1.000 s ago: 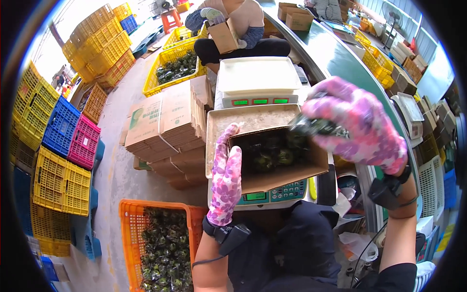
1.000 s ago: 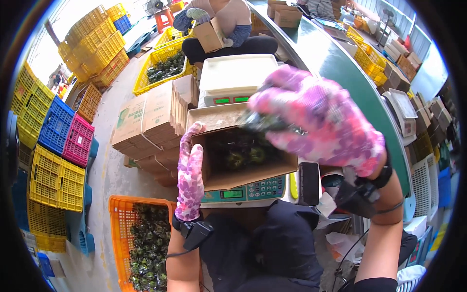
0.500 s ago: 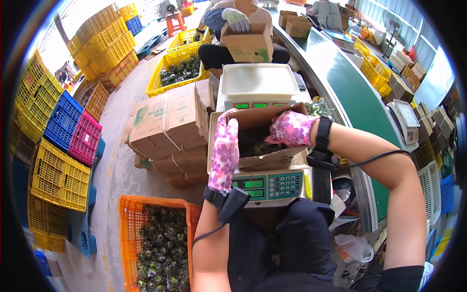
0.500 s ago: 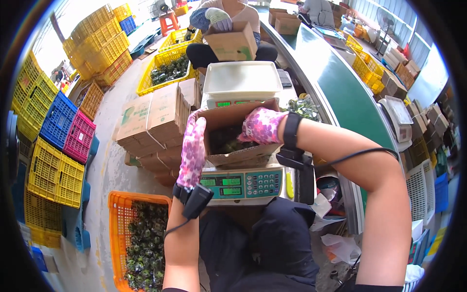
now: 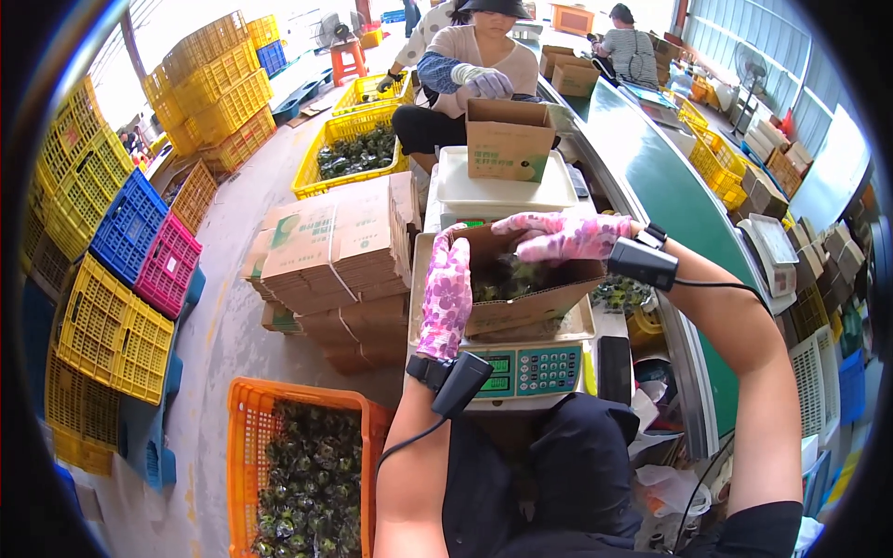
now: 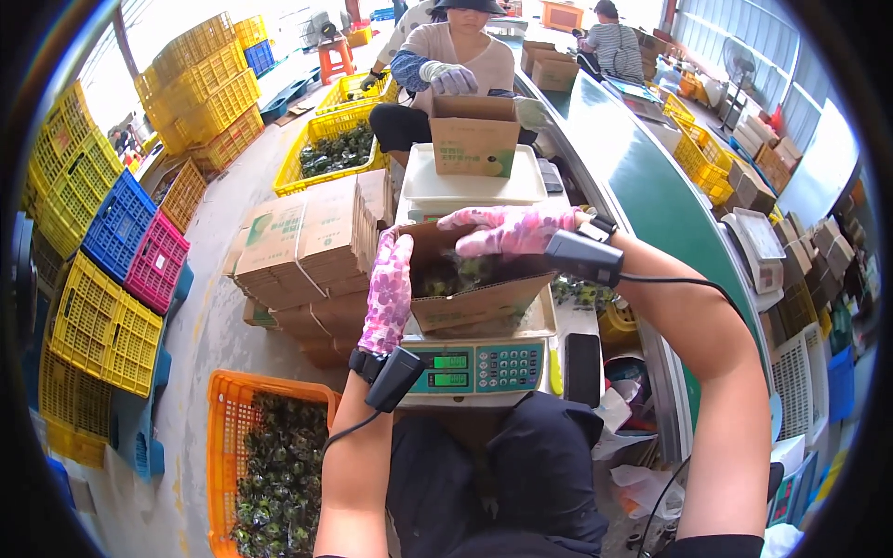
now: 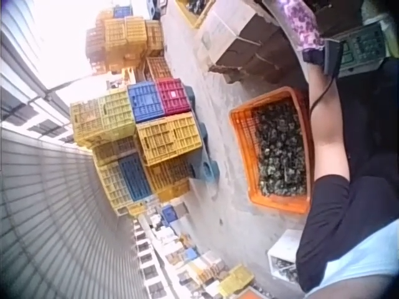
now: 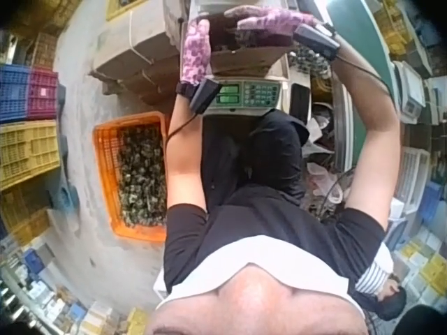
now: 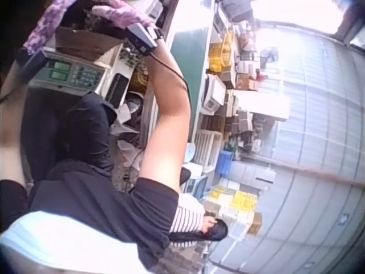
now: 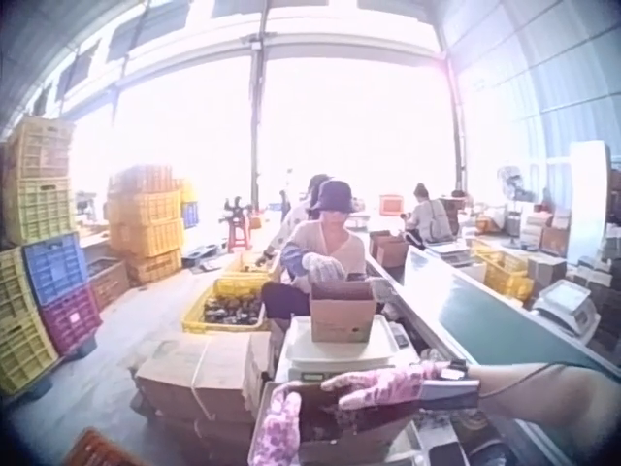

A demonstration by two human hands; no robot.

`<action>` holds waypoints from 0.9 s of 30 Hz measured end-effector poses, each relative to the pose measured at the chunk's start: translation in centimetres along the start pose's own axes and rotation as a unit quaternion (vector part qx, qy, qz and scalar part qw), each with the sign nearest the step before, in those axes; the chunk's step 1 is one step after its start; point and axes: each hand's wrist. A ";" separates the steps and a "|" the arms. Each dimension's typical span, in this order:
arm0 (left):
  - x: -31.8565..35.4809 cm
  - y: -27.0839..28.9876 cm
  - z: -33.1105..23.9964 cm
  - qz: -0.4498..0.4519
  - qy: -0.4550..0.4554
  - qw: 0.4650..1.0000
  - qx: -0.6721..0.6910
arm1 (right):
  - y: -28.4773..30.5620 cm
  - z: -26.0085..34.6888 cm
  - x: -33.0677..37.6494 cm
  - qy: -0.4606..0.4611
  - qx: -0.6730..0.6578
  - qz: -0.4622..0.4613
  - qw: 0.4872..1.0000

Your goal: The person folds a cardboard box, places it on a scale, and fills it with individually wrapped limes from an orange crate. They then close the box and place it back into the orange crate before repeating the process.

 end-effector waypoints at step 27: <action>0.0 0.0 -1.4 -0.010 0.020 0.999 0.031 | 3.3 -0.9 1.0 -0.073 -0.230 0.118 0.963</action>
Point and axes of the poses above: each hand's wrist, its own x-axis away from the middle knuckle, its own y-axis out of the back of the hand, z = x × y, and after that the axes turned 13 degrees about -x, right-handed
